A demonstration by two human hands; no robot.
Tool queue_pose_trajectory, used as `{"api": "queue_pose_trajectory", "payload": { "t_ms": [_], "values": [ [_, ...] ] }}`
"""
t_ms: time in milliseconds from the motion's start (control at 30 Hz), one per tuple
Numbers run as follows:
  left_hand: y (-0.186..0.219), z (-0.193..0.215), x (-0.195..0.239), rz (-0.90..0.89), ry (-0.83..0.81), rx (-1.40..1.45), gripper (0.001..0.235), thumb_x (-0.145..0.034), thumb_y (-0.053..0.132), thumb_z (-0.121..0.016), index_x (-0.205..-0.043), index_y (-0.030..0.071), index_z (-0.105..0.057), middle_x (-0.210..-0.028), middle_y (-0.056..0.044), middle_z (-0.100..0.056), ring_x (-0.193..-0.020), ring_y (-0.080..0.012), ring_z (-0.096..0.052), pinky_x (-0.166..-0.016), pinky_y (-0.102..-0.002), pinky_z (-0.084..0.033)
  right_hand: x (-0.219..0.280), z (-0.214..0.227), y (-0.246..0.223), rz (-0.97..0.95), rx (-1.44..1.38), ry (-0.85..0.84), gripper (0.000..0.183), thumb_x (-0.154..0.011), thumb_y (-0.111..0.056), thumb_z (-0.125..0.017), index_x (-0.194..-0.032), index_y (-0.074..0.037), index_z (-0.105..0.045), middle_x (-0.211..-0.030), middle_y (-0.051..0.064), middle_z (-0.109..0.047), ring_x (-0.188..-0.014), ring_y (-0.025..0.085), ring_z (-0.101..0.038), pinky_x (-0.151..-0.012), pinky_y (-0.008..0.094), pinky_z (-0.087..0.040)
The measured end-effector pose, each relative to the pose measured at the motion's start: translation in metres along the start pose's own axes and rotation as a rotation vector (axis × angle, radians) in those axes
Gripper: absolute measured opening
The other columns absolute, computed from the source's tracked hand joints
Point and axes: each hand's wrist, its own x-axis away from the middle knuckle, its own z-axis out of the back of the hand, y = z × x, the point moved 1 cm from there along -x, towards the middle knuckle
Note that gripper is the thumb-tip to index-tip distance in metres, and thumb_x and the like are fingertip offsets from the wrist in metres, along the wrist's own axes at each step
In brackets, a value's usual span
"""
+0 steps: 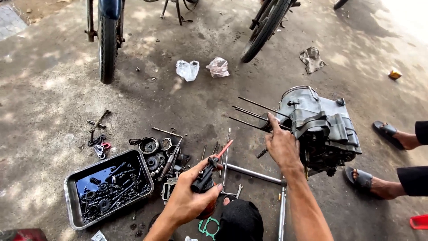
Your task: Applying sealant to an engine cylinder block and organizing parts for motorcycle engine repair.
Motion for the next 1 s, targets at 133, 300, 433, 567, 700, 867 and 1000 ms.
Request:
{"api": "queue_pose_trajectory", "payload": {
  "t_ms": [133,300,433,567,700,867,1000],
  "values": [
    [-0.008,-0.006,-0.002,-0.009,0.003,0.02,0.033,-0.084,0.005,-0.077,-0.115,0.014,-0.074,-0.067,0.006,-0.048,-0.052,-0.0043,-0.035,-0.052,-0.021,-0.03,0.007,-0.01,0.01,0.075,-0.042,0.122,0.081,-0.1,-0.011,-0.063,-0.169,-0.023,-0.023,-0.07,0.003,-0.068,-0.05,0.013,-0.058,-0.049,0.027,-0.06],
    [-0.01,-0.016,-0.006,0.029,0.003,0.147,0.055,-0.083,-0.002,-0.073,-0.137,0.007,-0.068,-0.062,0.002,-0.058,-0.048,-0.0052,-0.041,-0.048,-0.022,-0.038,0.051,-0.069,0.017,0.222,-0.605,0.595,0.066,-0.104,-0.005,-0.061,-0.162,-0.011,-0.03,-0.07,-0.001,-0.066,-0.045,0.009,-0.058,-0.039,0.021,-0.06],
    [-0.012,-0.028,-0.013,0.135,0.002,0.173,0.034,-0.086,-0.002,-0.072,-0.119,0.007,-0.076,-0.054,0.002,-0.045,-0.047,-0.0076,-0.037,-0.047,-0.024,-0.031,0.019,-0.114,-0.001,-0.436,-1.983,0.012,0.043,-0.102,-0.011,-0.047,-0.144,-0.01,-0.055,-0.131,0.018,-0.063,-0.105,0.026,-0.062,-0.089,0.04,-0.056],
    [-0.019,-0.036,-0.021,0.14,0.055,-0.001,0.028,-0.084,0.003,-0.078,-0.112,0.01,-0.081,-0.055,0.003,-0.048,-0.052,-0.0088,-0.039,-0.056,-0.023,-0.032,-0.038,-0.147,0.005,-0.373,-2.804,-0.057,0.042,-0.085,0.005,-0.052,-0.123,-0.006,-0.067,-0.159,0.019,-0.048,-0.141,0.035,-0.047,-0.115,0.051,-0.044],
    [-0.035,-0.036,-0.029,0.17,0.072,0.006,0.029,-0.084,0.003,-0.079,-0.112,0.008,-0.084,-0.056,-0.001,-0.047,-0.054,-0.013,-0.039,-0.059,-0.024,-0.03,-0.021,-0.109,-0.008,-0.363,-2.943,-0.156,0.017,-0.09,0.004,-0.045,-0.09,-0.01,-0.054,-0.135,0.021,-0.061,-0.129,0.039,-0.055,-0.116,0.059,-0.042],
    [-0.033,-0.039,-0.033,0.114,0.105,-0.057,0.03,-0.078,0.008,-0.08,-0.108,0.009,-0.084,-0.088,-0.002,-0.076,-0.061,-0.0107,-0.051,-0.068,-0.023,-0.039,-0.029,-0.101,0.005,-0.537,-3.02,-0.188,0.05,-0.089,0.006,-0.04,-0.138,0.006,-0.049,-0.133,0.023,-0.059,-0.13,0.037,-0.056,-0.118,0.056,-0.043],
    [-0.033,-0.042,-0.034,0.099,0.109,0.0,0.034,-0.077,0.005,-0.079,-0.111,0.008,-0.081,-0.106,-0.001,-0.083,-0.056,-0.0083,-0.05,-0.061,-0.021,-0.04,-0.013,-0.103,0.009,-0.541,-2.951,-0.116,0.043,-0.091,0.007,-0.037,-0.133,0.0,-0.047,-0.135,0.027,-0.06,-0.125,0.039,-0.058,-0.112,0.061,-0.045]
  ]
}}
